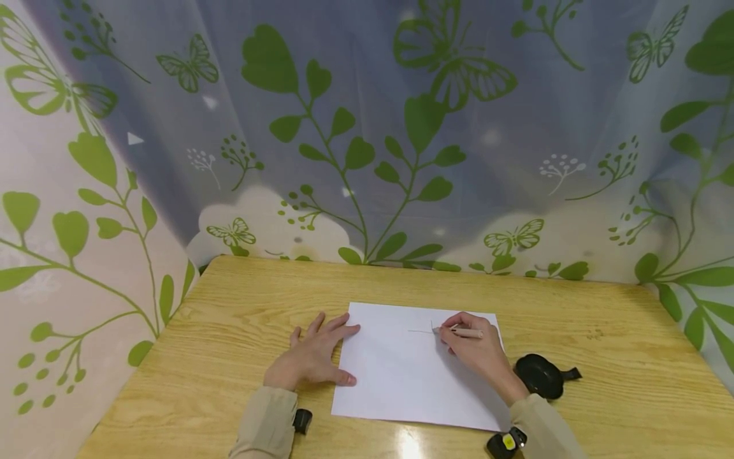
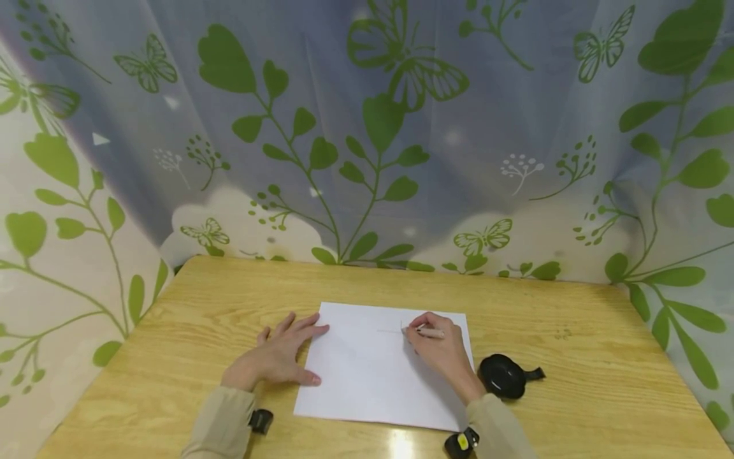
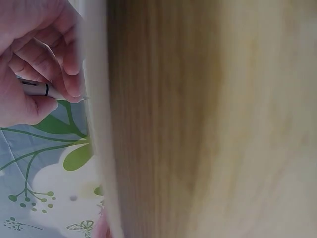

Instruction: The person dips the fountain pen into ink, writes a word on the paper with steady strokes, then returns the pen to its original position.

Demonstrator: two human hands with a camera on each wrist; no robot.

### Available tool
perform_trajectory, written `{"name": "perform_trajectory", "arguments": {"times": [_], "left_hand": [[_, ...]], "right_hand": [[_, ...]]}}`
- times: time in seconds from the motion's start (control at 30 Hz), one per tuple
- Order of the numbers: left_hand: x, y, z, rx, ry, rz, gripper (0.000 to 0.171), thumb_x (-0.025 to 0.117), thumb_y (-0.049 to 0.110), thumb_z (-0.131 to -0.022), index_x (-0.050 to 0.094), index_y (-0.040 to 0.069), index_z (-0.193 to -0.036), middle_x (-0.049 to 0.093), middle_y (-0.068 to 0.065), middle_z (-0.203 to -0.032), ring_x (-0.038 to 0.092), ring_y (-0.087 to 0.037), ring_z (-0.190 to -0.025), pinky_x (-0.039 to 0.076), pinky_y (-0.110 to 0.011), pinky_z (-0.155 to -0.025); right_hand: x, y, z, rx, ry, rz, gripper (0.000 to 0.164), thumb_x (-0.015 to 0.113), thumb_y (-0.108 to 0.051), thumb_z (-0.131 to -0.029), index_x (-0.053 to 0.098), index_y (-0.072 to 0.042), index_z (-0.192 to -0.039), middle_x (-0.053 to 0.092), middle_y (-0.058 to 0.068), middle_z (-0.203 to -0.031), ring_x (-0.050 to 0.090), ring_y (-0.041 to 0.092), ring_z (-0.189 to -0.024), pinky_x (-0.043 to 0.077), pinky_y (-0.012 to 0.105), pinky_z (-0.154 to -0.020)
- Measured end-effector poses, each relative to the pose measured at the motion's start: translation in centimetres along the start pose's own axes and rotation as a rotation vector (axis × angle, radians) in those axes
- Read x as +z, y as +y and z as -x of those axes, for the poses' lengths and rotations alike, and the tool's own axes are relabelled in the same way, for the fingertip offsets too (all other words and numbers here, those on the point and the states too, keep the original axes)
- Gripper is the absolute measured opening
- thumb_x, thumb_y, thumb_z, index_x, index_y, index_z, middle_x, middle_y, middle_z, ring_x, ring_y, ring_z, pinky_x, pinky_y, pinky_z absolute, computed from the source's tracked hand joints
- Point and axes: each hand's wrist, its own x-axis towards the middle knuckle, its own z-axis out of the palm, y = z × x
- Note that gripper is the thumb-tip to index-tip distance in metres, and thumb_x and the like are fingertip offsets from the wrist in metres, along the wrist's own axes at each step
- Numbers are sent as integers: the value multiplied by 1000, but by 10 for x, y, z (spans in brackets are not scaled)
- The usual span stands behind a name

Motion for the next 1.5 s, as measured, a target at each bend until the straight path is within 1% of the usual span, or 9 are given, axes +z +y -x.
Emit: {"name": "perform_trajectory", "arguments": {"times": [0.27,0.47,0.83,0.97,1.27,1.5], "left_hand": [[-1,0,0,3,-27,-3,93,80,52,-66,36,35,-145,18,8,-159,4,-40,-146,4,-76,-103],[-3,2,1,-1,-34,3,93,81,50,-66,36,35,-145,18,8,-159,4,-39,-146,3,-76,-104],[-4,3,1,-8,-35,8,92,81,51,-66,36,35,-145,17,9,-159,3,-38,-147,3,-76,-104],[-4,3,2,-7,-32,9,92,81,51,-66,37,34,-145,18,8,-159,4,-39,-147,3,-76,-104],[-3,2,0,-11,-37,2,92,80,51,-66,36,36,-145,17,9,-159,3,-38,-147,3,-75,-104],[-4,3,1,-12,-42,4,91,81,50,-67,36,35,-145,17,9,-159,4,-38,-147,4,-75,-104]], "right_hand": [[0,1,3,4,-2,9,13,70,-25,-85,67,-13,-89,70,6,-75,64,17,-62,50,26,-54],[1,0,4,-8,5,16,12,69,-25,-85,68,-13,-89,70,5,-74,64,17,-62,50,26,-54],[0,-1,9,-9,-16,22,12,69,-24,-86,68,-13,-90,70,4,-74,65,17,-62,49,26,-52],[1,-1,9,-9,-18,21,11,69,-24,-86,68,-13,-89,70,4,-73,64,17,-61,49,26,-52],[1,-1,11,-18,-22,19,8,69,-21,-85,67,-14,-88,69,6,-71,63,18,-59,46,26,-49],[2,-2,12,-28,-24,24,8,69,-22,-85,68,-14,-87,69,5,-71,63,17,-59,46,26,-48]]}}
